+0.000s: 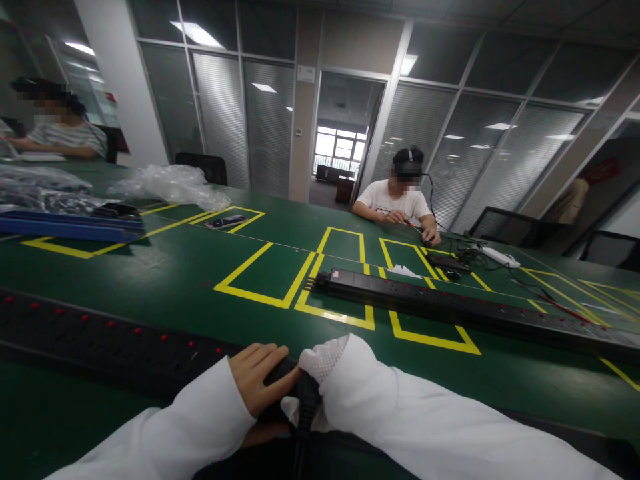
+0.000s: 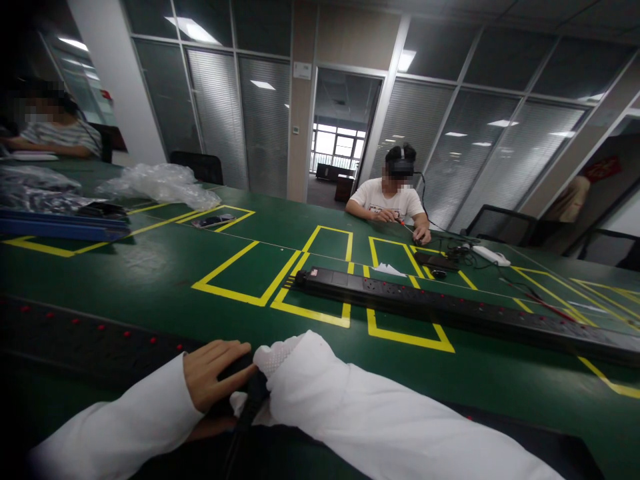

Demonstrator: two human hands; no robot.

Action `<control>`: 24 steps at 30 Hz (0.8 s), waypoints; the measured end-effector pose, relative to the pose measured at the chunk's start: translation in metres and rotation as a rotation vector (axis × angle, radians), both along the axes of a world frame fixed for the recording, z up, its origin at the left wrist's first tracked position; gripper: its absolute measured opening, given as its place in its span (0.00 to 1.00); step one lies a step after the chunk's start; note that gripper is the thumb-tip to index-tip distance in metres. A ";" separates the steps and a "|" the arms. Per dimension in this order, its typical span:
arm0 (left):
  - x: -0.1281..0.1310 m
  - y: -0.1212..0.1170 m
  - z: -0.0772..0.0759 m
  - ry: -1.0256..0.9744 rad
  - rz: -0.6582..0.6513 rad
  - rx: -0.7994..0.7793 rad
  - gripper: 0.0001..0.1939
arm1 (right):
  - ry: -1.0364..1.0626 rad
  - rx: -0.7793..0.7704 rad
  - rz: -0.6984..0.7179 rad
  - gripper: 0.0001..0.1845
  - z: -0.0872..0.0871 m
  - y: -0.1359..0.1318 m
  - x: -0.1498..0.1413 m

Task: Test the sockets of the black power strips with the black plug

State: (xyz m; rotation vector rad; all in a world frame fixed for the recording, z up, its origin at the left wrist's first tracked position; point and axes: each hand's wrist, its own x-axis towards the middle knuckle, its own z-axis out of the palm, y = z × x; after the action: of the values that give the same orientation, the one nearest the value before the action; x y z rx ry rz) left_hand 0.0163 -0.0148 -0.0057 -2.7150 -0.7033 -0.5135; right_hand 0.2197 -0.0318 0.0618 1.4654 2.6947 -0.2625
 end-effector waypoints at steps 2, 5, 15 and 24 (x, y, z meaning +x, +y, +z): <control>0.000 0.000 0.000 0.007 0.002 0.003 0.40 | -0.001 0.001 0.001 0.16 0.000 0.000 0.000; 0.000 0.000 0.000 0.010 0.000 0.015 0.40 | -0.013 -0.002 0.004 0.16 0.000 0.001 0.000; 0.000 0.000 0.000 -0.007 -0.004 0.010 0.44 | -0.066 -0.024 0.004 0.16 0.001 0.001 -0.003; 0.000 -0.001 0.004 -0.010 -0.018 -0.003 0.39 | -0.033 -0.042 0.001 0.17 0.001 0.001 -0.003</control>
State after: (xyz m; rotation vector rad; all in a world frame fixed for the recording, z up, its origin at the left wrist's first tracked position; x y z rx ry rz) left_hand 0.0166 -0.0154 -0.0017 -2.7258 -0.6827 -0.5308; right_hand 0.2172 -0.0305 0.0628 1.4437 2.6482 -0.2904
